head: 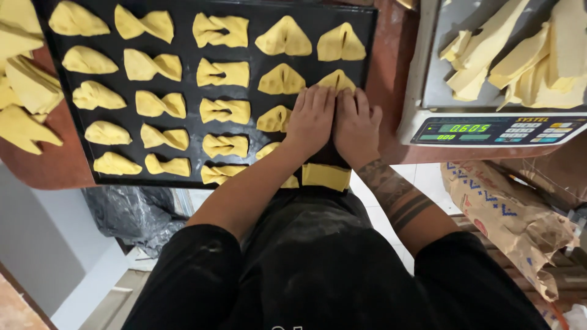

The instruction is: The person folds yellow dough pieces into triangular shapes and arranges them on a black baking tray. They then move to another station to fold more dough pieces and place them on a wooden board.

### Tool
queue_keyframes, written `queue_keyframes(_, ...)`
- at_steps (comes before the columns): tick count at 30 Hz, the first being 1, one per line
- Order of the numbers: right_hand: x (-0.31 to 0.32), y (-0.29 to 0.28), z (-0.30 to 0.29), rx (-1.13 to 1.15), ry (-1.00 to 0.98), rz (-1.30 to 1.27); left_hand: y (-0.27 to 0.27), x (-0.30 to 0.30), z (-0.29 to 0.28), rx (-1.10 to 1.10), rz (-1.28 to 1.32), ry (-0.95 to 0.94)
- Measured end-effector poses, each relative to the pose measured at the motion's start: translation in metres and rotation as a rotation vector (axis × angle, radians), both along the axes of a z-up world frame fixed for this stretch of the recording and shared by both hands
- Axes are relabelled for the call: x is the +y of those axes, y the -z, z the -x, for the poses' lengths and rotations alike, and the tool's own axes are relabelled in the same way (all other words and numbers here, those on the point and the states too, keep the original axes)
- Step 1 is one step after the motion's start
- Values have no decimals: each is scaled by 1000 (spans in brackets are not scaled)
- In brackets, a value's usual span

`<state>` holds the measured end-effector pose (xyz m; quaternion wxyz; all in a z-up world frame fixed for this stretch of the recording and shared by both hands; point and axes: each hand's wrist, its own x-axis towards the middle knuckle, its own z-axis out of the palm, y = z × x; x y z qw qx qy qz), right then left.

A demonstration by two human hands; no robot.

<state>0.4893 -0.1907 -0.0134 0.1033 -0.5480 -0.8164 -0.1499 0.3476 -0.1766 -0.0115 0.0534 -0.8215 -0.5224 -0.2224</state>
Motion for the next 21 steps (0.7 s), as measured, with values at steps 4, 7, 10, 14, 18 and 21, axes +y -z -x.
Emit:
queue_keyframes(4, 3, -10, 1, 48, 2, 36, 20, -7, -2, 115, 35, 36)
queue_keyframes(7, -4, -10, -2, -22, -18, 106, 14, -13, -9, 146, 67, -7)
queue_keyframes(10, -5, -4, 3, -131, 8, 85, -10, -7, -3, 82, 116, 41)
queue_keyframes(14, 2, 5, -12, -33, -45, 155, -36, -1, 4, 112, 38, 6)
queue_keyframes(18, -4, 9, -16, 79, -73, 267, -10, -5, -4, 22, 114, 58)
queue_keyframes(21, -10, 3, -14, 44, -103, 339, -6, -4, -7, 68, 123, 58)
